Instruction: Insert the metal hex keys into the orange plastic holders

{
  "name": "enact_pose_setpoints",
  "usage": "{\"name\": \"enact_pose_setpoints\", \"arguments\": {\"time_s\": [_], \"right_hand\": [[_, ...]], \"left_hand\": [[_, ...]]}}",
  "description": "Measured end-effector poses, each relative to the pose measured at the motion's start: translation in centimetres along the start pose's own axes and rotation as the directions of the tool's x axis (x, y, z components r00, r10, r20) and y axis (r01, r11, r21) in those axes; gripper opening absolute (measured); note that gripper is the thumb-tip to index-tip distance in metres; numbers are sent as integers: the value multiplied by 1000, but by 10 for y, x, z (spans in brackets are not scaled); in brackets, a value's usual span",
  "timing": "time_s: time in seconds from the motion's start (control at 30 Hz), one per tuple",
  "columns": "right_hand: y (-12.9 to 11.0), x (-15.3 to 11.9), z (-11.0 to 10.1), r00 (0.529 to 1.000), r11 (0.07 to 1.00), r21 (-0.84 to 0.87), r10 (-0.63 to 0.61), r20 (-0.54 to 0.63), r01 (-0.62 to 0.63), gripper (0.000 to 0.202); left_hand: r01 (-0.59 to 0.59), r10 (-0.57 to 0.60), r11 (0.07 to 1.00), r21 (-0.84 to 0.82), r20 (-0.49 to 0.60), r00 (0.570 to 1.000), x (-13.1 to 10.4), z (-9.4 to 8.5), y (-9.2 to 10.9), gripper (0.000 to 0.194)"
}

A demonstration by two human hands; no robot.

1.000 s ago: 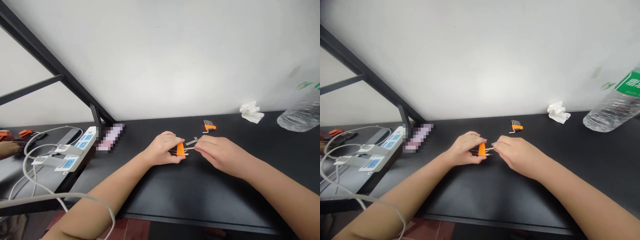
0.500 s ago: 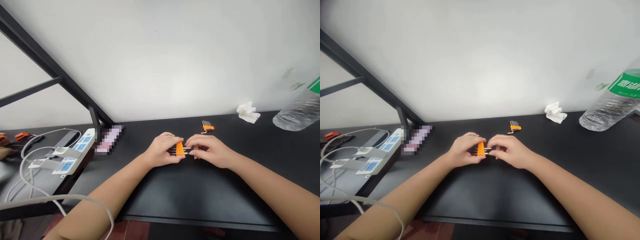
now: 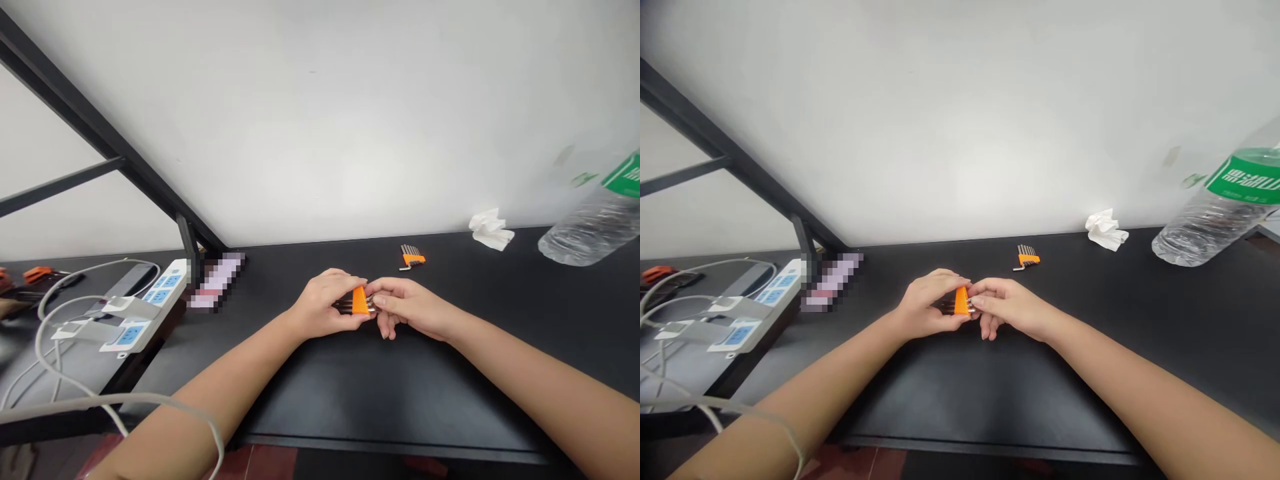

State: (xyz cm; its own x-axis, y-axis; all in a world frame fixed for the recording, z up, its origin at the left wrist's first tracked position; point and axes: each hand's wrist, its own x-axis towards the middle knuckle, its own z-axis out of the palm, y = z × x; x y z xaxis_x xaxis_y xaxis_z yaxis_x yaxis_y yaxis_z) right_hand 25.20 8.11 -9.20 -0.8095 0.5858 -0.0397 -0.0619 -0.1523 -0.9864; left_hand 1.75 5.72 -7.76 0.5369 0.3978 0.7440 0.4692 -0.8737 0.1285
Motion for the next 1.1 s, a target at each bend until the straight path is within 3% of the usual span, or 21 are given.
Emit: {"name": "enact_pose_setpoints", "arguments": {"time_s": [0.13, 0.27, 0.37, 0.43, 0.5, 0.57, 0.6, 0.77, 0.93, 1.1], "right_hand": [[3, 1, -2, 995, 992, -80, -100, -17, 98, 33], [8, 2, -2, 994, 986, -125, -108, -1, 107, 30], [5, 1, -7, 986, 936, -317, -165, -3, 156, 28], [1, -2, -18, 967, 795, -570, -254, -1, 208, 25], [-3, -5, -34, 936, 523, -828, -351, 10, 204, 20], [-4, -6, -52, 927, 286, -948, -374, 24, 140, 20], [-4, -7, -59, 930, 226, -967, -366, 26, 116, 21], [4, -5, -74, 952, 115, -992, -305, 16, 54, 23], [4, -4, -65, 957, 29, -999, -288, 31, 42, 23], [-4, -7, -49, 971, -146, -989, -239, 20, -15, 20]], "left_hand": [[-14, 14, 1000, -8, -10, 1000, -2, 2, -2, 57], [-27, 27, 998, -60, 2, 1000, -2, 4, 0, 61], [-9, 11, 997, -74, 24, 1000, -3, 3, -2, 62], [8, -5, 998, -57, 55, 998, -4, 0, -6, 61], [23, -22, 1000, -17, 98, 995, -6, -2, -12, 59], [37, -41, 999, 28, 139, 990, -8, -4, -18, 56], [46, -53, 998, 48, 159, 986, -9, -5, -21, 56], [61, -79, 993, 100, 188, 979, -13, -5, -28, 50], [54, -74, 993, 108, 191, 979, -14, -4, -28, 47], [42, -63, 994, 104, 206, 976, -15, -3, -30, 49]]}}
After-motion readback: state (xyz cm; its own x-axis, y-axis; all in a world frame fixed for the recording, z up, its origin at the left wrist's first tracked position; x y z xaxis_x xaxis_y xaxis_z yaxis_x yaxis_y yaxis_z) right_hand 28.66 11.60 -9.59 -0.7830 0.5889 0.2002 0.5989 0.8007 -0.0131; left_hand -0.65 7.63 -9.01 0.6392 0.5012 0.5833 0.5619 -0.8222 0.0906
